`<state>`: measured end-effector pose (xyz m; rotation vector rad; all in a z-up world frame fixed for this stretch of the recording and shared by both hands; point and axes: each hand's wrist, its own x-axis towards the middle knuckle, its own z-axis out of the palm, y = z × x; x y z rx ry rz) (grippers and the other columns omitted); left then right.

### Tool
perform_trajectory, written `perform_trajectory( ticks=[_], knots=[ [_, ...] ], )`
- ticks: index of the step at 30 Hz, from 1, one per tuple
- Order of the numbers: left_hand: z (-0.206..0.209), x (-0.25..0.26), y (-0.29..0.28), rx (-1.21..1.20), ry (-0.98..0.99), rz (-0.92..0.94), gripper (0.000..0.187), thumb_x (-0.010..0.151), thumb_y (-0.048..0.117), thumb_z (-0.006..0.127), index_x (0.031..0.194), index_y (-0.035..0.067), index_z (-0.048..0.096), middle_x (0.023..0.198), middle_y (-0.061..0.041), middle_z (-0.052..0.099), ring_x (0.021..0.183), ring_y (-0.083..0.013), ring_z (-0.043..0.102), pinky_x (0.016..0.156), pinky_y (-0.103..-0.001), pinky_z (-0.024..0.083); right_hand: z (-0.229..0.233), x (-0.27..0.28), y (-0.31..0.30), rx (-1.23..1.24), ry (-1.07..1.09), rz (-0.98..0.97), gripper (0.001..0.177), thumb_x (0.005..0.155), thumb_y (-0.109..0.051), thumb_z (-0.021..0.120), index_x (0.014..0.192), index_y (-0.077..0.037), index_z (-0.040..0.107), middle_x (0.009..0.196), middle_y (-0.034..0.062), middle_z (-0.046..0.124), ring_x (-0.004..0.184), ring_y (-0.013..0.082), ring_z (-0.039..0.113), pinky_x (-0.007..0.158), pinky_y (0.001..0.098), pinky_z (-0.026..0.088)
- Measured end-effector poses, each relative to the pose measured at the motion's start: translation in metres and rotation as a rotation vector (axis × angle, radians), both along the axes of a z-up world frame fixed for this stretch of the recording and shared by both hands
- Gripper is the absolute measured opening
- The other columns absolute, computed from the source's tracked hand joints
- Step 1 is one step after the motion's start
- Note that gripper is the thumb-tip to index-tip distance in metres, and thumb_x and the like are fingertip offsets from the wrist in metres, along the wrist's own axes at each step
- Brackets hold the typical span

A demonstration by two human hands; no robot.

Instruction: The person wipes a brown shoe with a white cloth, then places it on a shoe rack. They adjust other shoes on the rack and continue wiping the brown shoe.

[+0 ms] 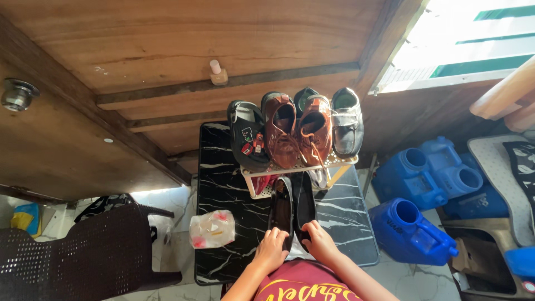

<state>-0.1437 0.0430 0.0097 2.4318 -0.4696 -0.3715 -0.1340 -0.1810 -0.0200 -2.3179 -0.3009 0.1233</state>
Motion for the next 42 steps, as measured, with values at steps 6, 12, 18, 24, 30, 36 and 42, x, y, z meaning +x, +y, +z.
perform_trajectory(
  ticks=[6, 12, 18, 24, 30, 36, 42],
  knots=[
    [-0.039, -0.008, 0.0, 0.053, 0.011, 0.034, 0.048, 0.078, 0.008, 0.079, 0.121, 0.012, 0.058, 0.12, -0.009, 0.053, 0.117, -0.0324, 0.053, 0.094, -0.044, 0.051, -0.03, -0.006, 0.004, 0.003, 0.089, 0.037, 0.038, 0.078, -0.007, 0.077, 0.111, -0.009, 0.057, 0.11, 0.0127, 0.059, 0.099, 0.0375, 0.065, 0.081, 0.0427, 0.054],
    [-0.063, 0.005, -0.002, 0.105, 0.159, 0.032, 0.048, 0.083, 0.014, 0.075, 0.128, 0.013, 0.06, 0.13, -0.01, 0.055, 0.124, -0.0341, 0.053, 0.1, -0.044, 0.05, -0.039, 0.0, 0.004, -0.029, 0.19, 0.092, 0.039, 0.082, -0.009, 0.076, 0.117, -0.009, 0.058, 0.115, 0.0135, 0.059, 0.103, 0.0379, 0.064, 0.084, 0.0427, 0.054],
    [-0.049, 0.021, -0.009, 0.123, 0.248, 0.073, 0.044, 0.088, 0.023, 0.071, 0.13, 0.016, 0.062, 0.131, -0.011, 0.06, 0.122, -0.0329, 0.058, 0.1, -0.045, 0.05, -0.038, 0.026, 0.006, -0.048, 0.101, 0.03, 0.03, 0.08, -0.021, 0.079, 0.105, -0.008, 0.07, 0.101, 0.013, 0.067, 0.096, 0.0344, 0.07, 0.082, 0.0411, 0.056],
    [-0.052, 0.03, -0.014, 0.082, 0.259, 0.004, 0.042, 0.088, 0.022, 0.064, 0.129, 0.014, 0.064, 0.129, -0.012, 0.064, 0.118, -0.0345, 0.062, 0.099, -0.046, 0.051, -0.05, 0.068, 0.032, -0.344, 0.287, 0.005, 0.05, 0.093, -0.051, 0.07, 0.082, -0.003, 0.074, 0.078, 0.0186, 0.067, 0.08, 0.0386, 0.069, 0.072, 0.0447, 0.056],
    [-0.039, 0.028, -0.016, 0.132, 0.26, -0.019, 0.05, 0.087, 0.029, 0.069, 0.133, 0.014, 0.058, 0.127, -0.013, 0.061, 0.121, -0.037, 0.057, 0.102, -0.047, 0.049, -0.071, 0.075, 0.05, -0.474, -0.174, 0.229, 0.04, 0.1, -0.031, 0.056, 0.075, -0.003, 0.07, 0.071, 0.0176, 0.065, 0.065, 0.0381, 0.067, 0.059, 0.0461, 0.055],
    [-0.004, 0.025, -0.029, 0.329, 0.2, -0.155, 0.073, 0.082, 0.027, 0.074, 0.15, 0.029, 0.047, 0.129, -0.016, 0.053, 0.128, -0.0365, 0.041, 0.106, -0.053, 0.037, -0.067, 0.089, 0.037, -0.541, -0.171, 0.19, 0.035, 0.099, -0.028, 0.056, 0.076, -0.005, 0.067, 0.071, 0.0159, 0.066, 0.065, 0.0361, 0.069, 0.057, 0.0433, 0.057],
    [-0.028, 0.037, -0.048, 0.32, -0.068, -0.074, 0.074, 0.08, 0.027, 0.075, 0.15, 0.026, 0.05, 0.136, -0.019, 0.049, 0.125, -0.0371, 0.041, 0.1, -0.055, 0.038, -0.062, 0.121, 0.032, -0.409, -0.178, -0.048, 0.034, 0.094, -0.033, 0.062, 0.073, -0.007, 0.067, 0.068, 0.0156, 0.068, 0.068, 0.0345, 0.071, 0.062, 0.0437, 0.058]
  ],
)
